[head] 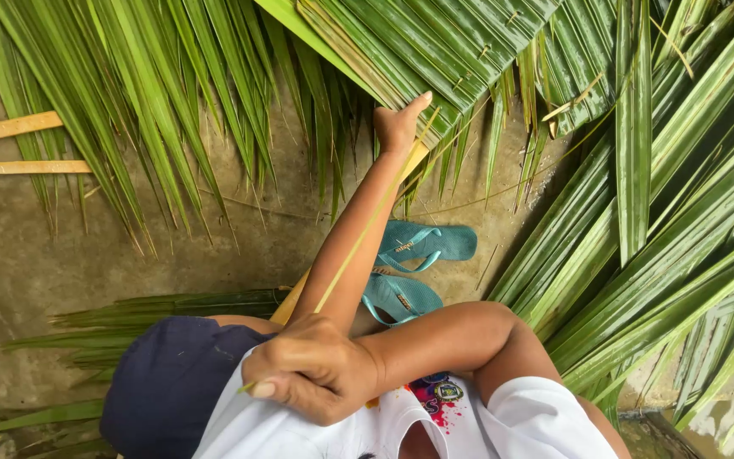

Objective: Weaving palm leaves over a wooden stick to create a thatched panel

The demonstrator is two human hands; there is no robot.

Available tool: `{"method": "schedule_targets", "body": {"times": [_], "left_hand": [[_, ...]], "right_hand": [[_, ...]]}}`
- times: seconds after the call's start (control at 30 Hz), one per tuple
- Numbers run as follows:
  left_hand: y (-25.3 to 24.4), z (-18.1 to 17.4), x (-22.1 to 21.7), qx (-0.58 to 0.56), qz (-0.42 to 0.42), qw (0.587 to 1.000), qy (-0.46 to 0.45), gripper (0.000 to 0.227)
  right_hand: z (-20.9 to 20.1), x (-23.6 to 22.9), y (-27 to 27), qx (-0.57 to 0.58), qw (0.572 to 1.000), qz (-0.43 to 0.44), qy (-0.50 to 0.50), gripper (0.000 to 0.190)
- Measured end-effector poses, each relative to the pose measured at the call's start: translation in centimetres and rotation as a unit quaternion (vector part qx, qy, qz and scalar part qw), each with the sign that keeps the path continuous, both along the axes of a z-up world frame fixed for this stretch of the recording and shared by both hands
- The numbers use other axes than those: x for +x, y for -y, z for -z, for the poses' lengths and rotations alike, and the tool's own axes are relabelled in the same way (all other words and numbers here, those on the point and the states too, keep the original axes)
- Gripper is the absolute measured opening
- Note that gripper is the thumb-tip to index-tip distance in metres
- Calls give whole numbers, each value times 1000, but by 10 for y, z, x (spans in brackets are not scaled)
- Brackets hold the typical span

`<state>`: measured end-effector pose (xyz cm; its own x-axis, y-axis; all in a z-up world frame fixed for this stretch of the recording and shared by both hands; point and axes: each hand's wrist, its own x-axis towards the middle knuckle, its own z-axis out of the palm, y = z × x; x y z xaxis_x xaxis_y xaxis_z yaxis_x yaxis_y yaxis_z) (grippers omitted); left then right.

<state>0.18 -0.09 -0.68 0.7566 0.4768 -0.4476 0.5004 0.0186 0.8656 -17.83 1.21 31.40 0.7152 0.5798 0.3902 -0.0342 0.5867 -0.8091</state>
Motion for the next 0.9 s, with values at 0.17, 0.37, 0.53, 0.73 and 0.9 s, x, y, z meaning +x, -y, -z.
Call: {"method": "schedule_targets", "body": {"times": [0.17, 0.37, 0.53, 0.73, 0.9], "left_hand": [[3, 1, -1, -23, -19, 999, 28, 45], [-2, 31, -36, -50, 81, 987, 130, 33], [1, -13, -1, -138, -51, 989, -6, 35], [-7, -50, 5, -237, -89, 962, -100, 82], [-5, -24, 6, -246, -96, 959, -97, 71]], "right_hand": [[6, -9, 10, -16, 993, -61, -95, 5], [14, 45, 56, -30, 952, 20, -305, 6], [92, 214, 128, -163, 898, 402, -77, 20], [203, 293, 185, -247, 871, 407, -119, 12], [244, 288, 166, -355, 857, 339, -154, 32]]}}
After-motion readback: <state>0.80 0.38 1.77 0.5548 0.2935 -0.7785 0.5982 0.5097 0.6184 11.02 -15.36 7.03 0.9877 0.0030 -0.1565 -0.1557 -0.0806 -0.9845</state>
